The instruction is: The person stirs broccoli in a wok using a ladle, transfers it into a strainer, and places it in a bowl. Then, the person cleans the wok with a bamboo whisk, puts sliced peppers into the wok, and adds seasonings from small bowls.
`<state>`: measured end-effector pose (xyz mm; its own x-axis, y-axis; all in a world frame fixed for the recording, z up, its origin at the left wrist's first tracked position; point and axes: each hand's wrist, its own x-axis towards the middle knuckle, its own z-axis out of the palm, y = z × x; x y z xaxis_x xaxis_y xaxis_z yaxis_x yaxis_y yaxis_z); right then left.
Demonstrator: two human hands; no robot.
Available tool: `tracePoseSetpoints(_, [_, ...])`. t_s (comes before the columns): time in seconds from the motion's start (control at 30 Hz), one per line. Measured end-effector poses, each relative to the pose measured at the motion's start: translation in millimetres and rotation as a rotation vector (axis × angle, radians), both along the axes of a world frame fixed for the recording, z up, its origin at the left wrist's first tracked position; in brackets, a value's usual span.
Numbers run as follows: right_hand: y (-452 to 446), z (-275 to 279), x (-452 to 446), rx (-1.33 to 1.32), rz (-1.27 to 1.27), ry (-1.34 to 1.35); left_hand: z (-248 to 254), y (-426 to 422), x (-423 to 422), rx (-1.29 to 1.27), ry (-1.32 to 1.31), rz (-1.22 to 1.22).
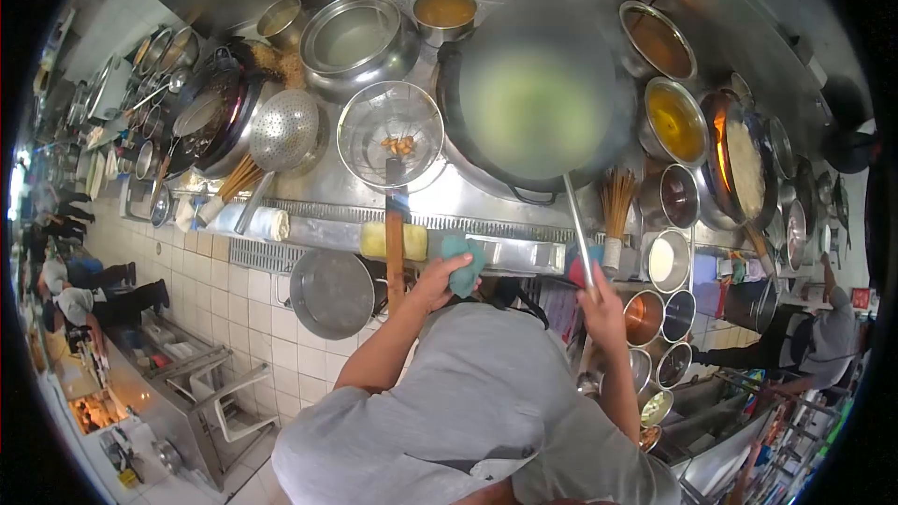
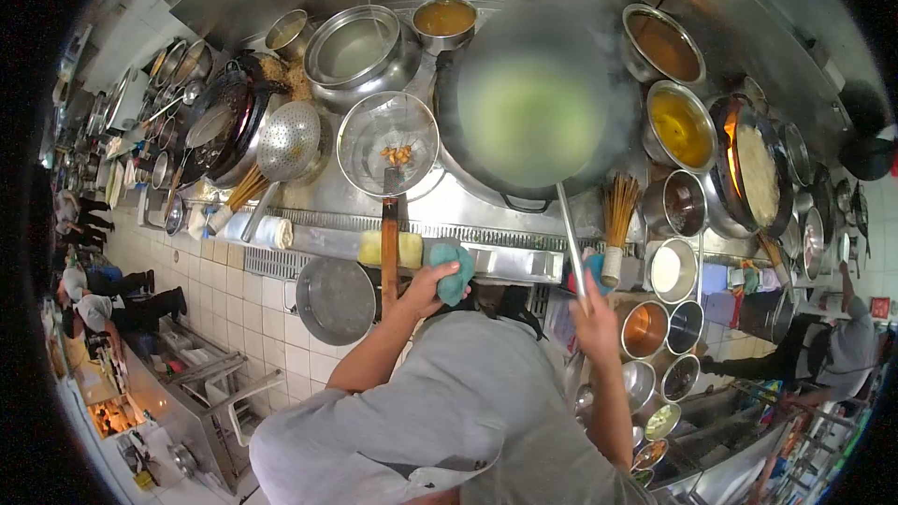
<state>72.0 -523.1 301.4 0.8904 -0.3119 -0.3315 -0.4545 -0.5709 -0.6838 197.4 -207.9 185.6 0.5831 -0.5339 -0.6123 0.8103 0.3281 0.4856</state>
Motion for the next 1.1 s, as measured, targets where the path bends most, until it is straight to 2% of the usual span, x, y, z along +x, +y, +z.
tracePoseSetpoints(0.07, [-10,-18,21,0.143,-0.081,-0.001,2,-8,-5,-0.038,0.014,-0.036])
tracePoseSetpoints(0.17, [-20,2,48,0.407,-0.224,-0.036,28,-17,-5,-0.066,0.014,-0.054])
tracePoseSetpoints(0.27, [-52,-10,76,0.35,-0.179,-0.167,27,-21,-14,-0.046,-0.05,-0.045])
tracePoseSetpoints(0.37, [-55,-17,113,0.371,-0.216,-0.17,12,-23,-23,0.022,-0.101,-0.031])
tracePoseSetpoints(0.5, [-28,-58,107,0.723,-0.298,-0.081,20,-25,-29,-0.004,0.014,-0.019])
tracePoseSetpoints(0.6, [-9,-37,74,0.975,-0.365,-0.046,19,-27,-31,-0.026,0.075,0.013])
tracePoseSetpoints(0.7, [-3,-5,41,0.819,-0.235,-0.06,18,-25,-30,-0.051,0.09,-0.012])
tracePoseSetpoints(0.8, [-14,0,0,0.328,-0.117,-0.045,15,-30,-28,-0.015,0.075,-0.044])
tracePoseSetpoints(0.87, [-10,34,-15,0.119,-0.068,-0.025,13,-32,-27,0.022,0.051,-0.068])
tracePoseSetpoints(0.93, [-8,44,-30,-0.005,-0.03,-0.043,11,-35,-25,0.047,0.021,-0.096])
tracePoseSetpoints(1.1, [-15,38,-50,-0.065,0.08,-0.207,13,-38,-19,0.024,0.021,-0.137])
